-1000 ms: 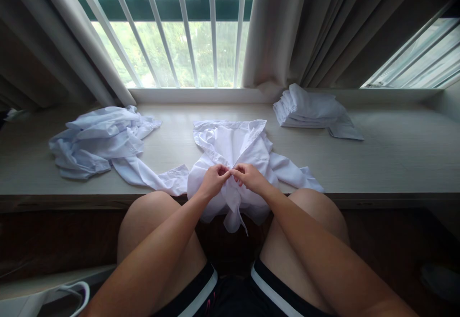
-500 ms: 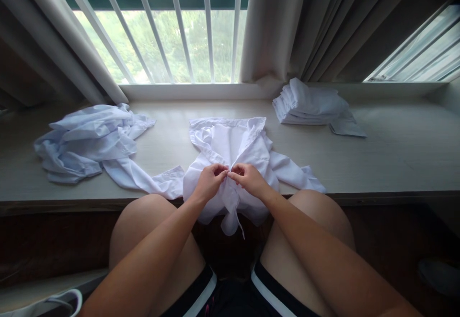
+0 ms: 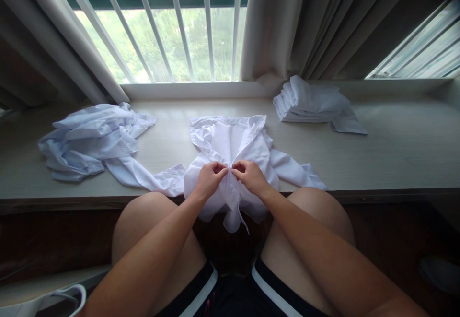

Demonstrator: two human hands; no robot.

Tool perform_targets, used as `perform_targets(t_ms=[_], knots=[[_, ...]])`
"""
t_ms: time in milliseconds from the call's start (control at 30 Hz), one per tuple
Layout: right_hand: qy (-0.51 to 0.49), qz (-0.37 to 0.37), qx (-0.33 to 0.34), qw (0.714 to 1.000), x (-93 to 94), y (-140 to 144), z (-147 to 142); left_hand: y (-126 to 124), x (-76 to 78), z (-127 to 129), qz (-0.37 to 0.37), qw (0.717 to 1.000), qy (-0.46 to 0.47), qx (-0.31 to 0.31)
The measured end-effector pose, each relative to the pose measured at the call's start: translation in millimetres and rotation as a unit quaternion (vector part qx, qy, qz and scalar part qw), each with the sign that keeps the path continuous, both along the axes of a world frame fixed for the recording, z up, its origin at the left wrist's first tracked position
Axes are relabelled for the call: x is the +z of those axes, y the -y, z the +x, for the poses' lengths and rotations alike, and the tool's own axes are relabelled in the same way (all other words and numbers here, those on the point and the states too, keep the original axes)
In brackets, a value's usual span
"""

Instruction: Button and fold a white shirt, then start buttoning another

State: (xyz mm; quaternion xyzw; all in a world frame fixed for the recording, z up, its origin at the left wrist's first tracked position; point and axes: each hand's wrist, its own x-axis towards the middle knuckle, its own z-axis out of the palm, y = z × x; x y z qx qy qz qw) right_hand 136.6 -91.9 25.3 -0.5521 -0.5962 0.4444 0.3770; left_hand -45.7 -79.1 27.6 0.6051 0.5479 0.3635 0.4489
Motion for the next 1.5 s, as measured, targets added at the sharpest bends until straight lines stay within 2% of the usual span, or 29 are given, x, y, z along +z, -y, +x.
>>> perform_targets(t_ms=[200, 567, 967, 1500], knots=[[-0.025, -0.010, 0.006, 1.000, -0.2, 0.2, -0.7, 0.7, 1.7, -1.1, 0.006, 1.000, -0.027, -0.003], [-0.112, -0.098, -0.002, 0.989, 3.4, 0.2, 1.9, 1.3, 3.1, -1.5, -0.002, 1.000, -0.027, 0.000], [-0.072, -0.066, 0.003, 0.995, 11.2, 2.6, 0.9, -2.9, -7.1, -1.5, -0.026, 0.999, 0.021, -0.004], [-0.043, -0.031, 0.023, 0.998, 3.7, 1.4, 2.2, -0.4, -4.0, -2.6, -0.082, 0.994, 0.065, -0.019]])
